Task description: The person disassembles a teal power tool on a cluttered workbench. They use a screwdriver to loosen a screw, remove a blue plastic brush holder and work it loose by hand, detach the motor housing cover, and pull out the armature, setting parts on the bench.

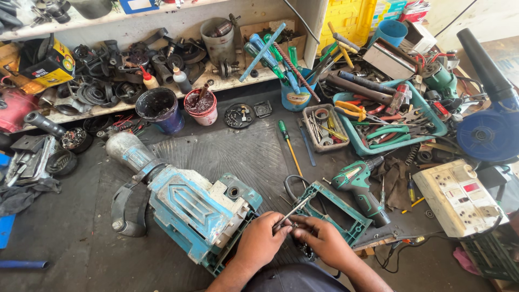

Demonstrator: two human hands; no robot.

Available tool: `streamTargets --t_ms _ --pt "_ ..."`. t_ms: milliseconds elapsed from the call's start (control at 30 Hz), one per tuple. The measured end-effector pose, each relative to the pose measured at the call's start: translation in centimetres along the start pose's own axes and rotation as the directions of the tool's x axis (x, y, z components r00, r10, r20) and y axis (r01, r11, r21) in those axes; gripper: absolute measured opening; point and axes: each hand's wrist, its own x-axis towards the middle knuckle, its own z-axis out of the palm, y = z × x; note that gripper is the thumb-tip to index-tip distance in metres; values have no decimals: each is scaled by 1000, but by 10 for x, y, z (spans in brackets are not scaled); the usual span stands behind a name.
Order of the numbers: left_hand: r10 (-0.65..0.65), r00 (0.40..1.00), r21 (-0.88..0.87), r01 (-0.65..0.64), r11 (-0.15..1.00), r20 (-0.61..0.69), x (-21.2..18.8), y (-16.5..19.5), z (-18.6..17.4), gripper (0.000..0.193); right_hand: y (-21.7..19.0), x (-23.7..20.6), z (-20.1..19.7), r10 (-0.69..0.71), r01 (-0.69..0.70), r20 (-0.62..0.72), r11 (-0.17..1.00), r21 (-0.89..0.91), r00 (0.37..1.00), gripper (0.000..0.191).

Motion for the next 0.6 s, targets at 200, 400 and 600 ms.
streamTargets --t_ms 200,400,600 --pt "-26 999 -18 26 999 23 -20 47 -55 18 -66 -19 11 -75 70 -19 977 -202 997 22" --pt "28 1000 4 -28 1000 -10 -69 6 -41 17 -24 -43 54 64 -92 -152 979 -185 986 21" --pt "75 997 -4 -75 997 -30 -101 -76 34 16 84 -65 73 -71 47 -93 969 -244 993 24"
